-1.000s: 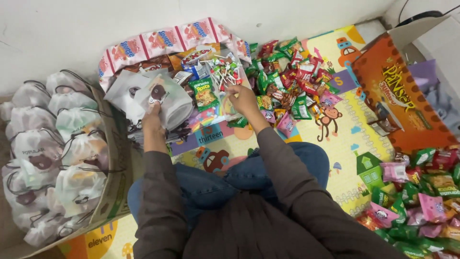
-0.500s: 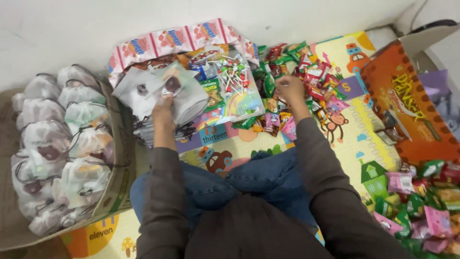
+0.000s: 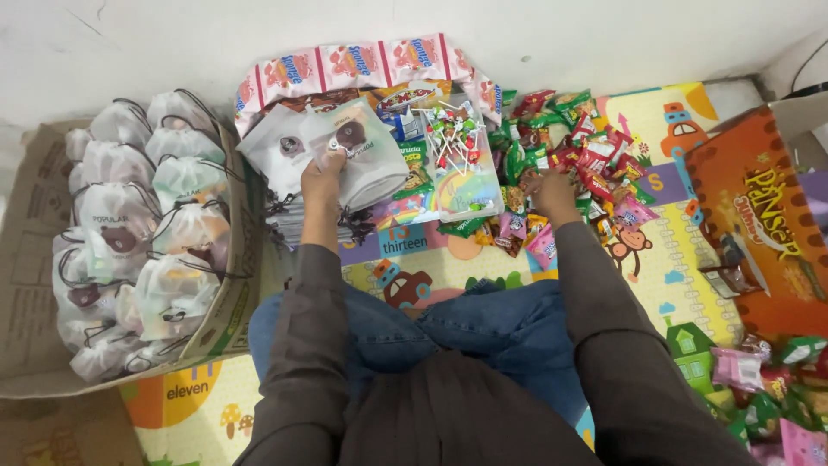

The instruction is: The person is sitting on the floor and packing various small snack packets into individual white plastic bags, then placing the filled bags into a cardboard box.

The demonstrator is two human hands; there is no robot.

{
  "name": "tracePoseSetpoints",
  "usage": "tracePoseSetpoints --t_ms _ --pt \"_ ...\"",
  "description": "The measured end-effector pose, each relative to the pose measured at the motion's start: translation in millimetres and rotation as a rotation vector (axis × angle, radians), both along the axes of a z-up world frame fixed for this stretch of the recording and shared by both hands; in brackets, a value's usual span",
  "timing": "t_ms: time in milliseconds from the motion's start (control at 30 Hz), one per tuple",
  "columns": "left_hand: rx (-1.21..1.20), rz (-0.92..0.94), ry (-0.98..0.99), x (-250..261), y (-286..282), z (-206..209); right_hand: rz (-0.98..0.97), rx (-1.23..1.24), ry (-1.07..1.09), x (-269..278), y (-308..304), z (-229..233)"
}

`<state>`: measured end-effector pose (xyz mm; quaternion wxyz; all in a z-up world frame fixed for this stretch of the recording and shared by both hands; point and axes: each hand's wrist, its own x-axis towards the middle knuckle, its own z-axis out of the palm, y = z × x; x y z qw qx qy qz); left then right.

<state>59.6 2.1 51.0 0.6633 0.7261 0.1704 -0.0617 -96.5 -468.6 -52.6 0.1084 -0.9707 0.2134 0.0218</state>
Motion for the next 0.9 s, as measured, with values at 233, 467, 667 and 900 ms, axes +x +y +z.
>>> tracePoseSetpoints --t_ms 233,467,667,900 --pt "-0.095 -0.013 0.000 -5 1 -1 0.043 -0.071 0.365 -10 11 -1" --pt "-0.131 -0.034 0.032 -13 -4 -3 -0.055 0.103 -0.018 -12 29 71" --pt "-0.203 -0.010 0.070 -11 -6 -6 -0.050 0.567 -0.426 -32 119 187" --pt "-0.445 0.055 0.198 -53 -13 66 -0.155 1.810 -0.473 -31 274 177"
